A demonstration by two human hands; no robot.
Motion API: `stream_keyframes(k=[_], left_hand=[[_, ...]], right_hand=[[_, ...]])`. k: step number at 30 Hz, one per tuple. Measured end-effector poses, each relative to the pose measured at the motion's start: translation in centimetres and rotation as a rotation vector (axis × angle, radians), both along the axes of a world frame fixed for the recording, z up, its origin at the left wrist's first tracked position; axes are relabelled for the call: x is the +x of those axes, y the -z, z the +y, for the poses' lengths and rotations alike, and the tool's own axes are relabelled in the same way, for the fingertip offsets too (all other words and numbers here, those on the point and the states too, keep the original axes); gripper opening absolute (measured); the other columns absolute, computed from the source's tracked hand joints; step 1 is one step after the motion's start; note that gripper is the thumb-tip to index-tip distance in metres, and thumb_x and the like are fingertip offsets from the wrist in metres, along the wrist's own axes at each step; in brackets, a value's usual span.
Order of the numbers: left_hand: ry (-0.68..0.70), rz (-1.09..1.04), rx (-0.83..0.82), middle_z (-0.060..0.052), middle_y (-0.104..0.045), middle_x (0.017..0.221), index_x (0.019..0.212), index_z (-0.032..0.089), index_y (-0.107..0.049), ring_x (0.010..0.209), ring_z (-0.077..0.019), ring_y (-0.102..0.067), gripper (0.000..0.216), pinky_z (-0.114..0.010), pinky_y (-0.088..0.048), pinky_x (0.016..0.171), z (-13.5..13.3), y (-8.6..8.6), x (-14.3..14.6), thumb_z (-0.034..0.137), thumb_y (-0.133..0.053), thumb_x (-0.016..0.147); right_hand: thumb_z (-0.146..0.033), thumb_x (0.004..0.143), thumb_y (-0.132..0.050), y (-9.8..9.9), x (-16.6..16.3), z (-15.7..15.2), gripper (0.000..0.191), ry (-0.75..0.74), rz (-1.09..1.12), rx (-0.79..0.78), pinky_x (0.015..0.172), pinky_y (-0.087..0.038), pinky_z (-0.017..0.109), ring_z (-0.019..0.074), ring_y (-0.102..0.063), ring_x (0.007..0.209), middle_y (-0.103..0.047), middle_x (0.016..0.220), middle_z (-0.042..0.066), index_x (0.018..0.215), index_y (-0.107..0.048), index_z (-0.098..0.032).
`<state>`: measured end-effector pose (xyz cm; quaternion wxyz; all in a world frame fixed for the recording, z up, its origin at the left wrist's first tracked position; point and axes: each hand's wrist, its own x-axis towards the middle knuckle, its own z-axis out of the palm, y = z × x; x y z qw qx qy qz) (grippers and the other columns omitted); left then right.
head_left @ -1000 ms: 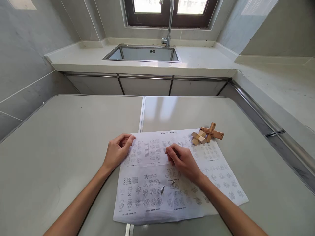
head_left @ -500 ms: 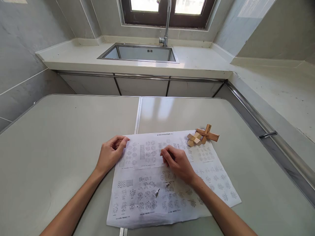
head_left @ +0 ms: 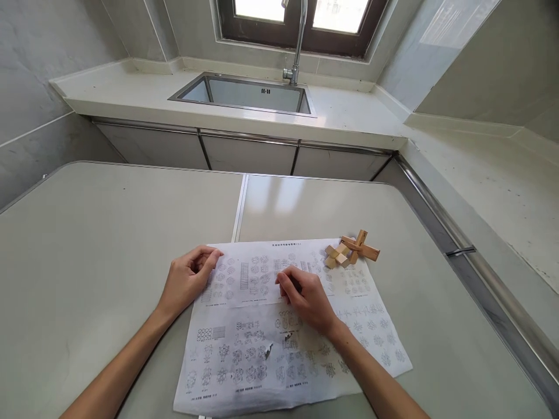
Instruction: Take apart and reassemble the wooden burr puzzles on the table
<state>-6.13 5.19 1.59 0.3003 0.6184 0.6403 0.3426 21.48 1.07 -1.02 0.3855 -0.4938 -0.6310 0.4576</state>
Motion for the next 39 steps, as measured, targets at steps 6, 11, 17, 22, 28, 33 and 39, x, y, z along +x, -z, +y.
stream_keyframes(k=[6,11,17,22,28,33,39], left_hand=[[0.004,-0.010,-0.013,0.003,-0.052,0.061,0.087,0.022,-0.076,0.056,-0.0134,-0.043,0.039,-0.025,-0.033,0.052,-0.14,0.07,-0.11,0.057,-0.063,0.094],[0.007,-0.005,-0.012,0.004,-0.048,0.058,0.086,0.022,-0.075,0.056,-0.0133,-0.041,0.037,-0.025,-0.032,0.052,-0.14,0.03,0.10,0.056,-0.063,0.094],[0.031,-0.010,-0.002,0.004,-0.047,0.061,0.085,0.022,-0.074,0.057,-0.0129,-0.039,0.038,-0.025,-0.031,0.053,-0.37,0.05,0.20,0.056,-0.063,0.096],[0.041,-0.016,-0.006,0.004,-0.048,0.061,0.088,0.021,-0.075,0.058,-0.0134,-0.040,0.039,-0.026,-0.032,0.054,-0.51,0.10,0.11,0.058,-0.062,0.096],[0.047,-0.011,-0.018,0.003,-0.051,0.062,0.089,0.021,-0.075,0.059,-0.0139,-0.042,0.040,-0.025,-0.033,0.056,-0.34,0.19,-0.07,0.057,-0.061,0.096],[0.038,-0.005,-0.014,0.004,-0.047,0.061,0.086,0.021,-0.074,0.058,-0.0137,-0.039,0.038,-0.026,-0.031,0.055,-0.46,0.09,-0.08,0.056,-0.062,0.095],[0.035,0.010,-0.016,0.004,-0.046,0.061,0.086,0.021,-0.075,0.058,-0.0139,-0.039,0.040,-0.026,-0.031,0.054,-0.54,-0.14,0.01,0.058,-0.061,0.095]], right_hand=[[-0.055,0.109,-0.049,0.11,-0.12,0.02,0.043,0.005,-0.008,0.002,0.055,-0.046,0.028,0.0154,-0.056,0.056,-0.064,0.067,0.001,0.085,-0.065,-0.022],[-0.053,0.109,-0.050,0.12,-0.12,-0.08,0.041,0.003,-0.007,0.008,0.056,-0.046,0.027,0.0151,-0.055,0.055,-0.064,0.067,0.001,0.085,-0.064,-0.022],[-0.052,0.109,-0.050,0.21,-0.11,-0.20,0.040,-0.002,-0.009,-0.007,0.058,-0.045,0.028,0.0152,-0.055,0.056,-0.064,0.068,0.000,0.086,-0.063,-0.023],[-0.051,0.109,-0.050,0.36,-0.16,-0.15,0.039,0.005,0.002,-0.016,0.058,-0.044,0.028,0.0150,-0.054,0.056,-0.063,0.067,0.000,0.086,-0.063,-0.022],[-0.051,0.109,-0.050,0.57,-0.18,-0.22,0.039,-0.005,0.013,-0.015,0.056,-0.043,0.027,0.0148,-0.054,0.056,-0.062,0.068,0.000,0.086,-0.064,-0.022],[-0.052,0.109,-0.050,0.53,-0.25,-0.28,0.040,-0.005,0.013,-0.017,0.057,-0.043,0.028,0.0152,-0.053,0.056,-0.062,0.067,-0.001,0.086,-0.064,-0.022],[-0.051,0.109,-0.049,0.37,-0.37,-0.24,0.040,-0.006,-0.006,-0.004,0.057,-0.042,0.028,0.0147,-0.052,0.056,-0.062,0.067,-0.001,0.085,-0.064,-0.022]])
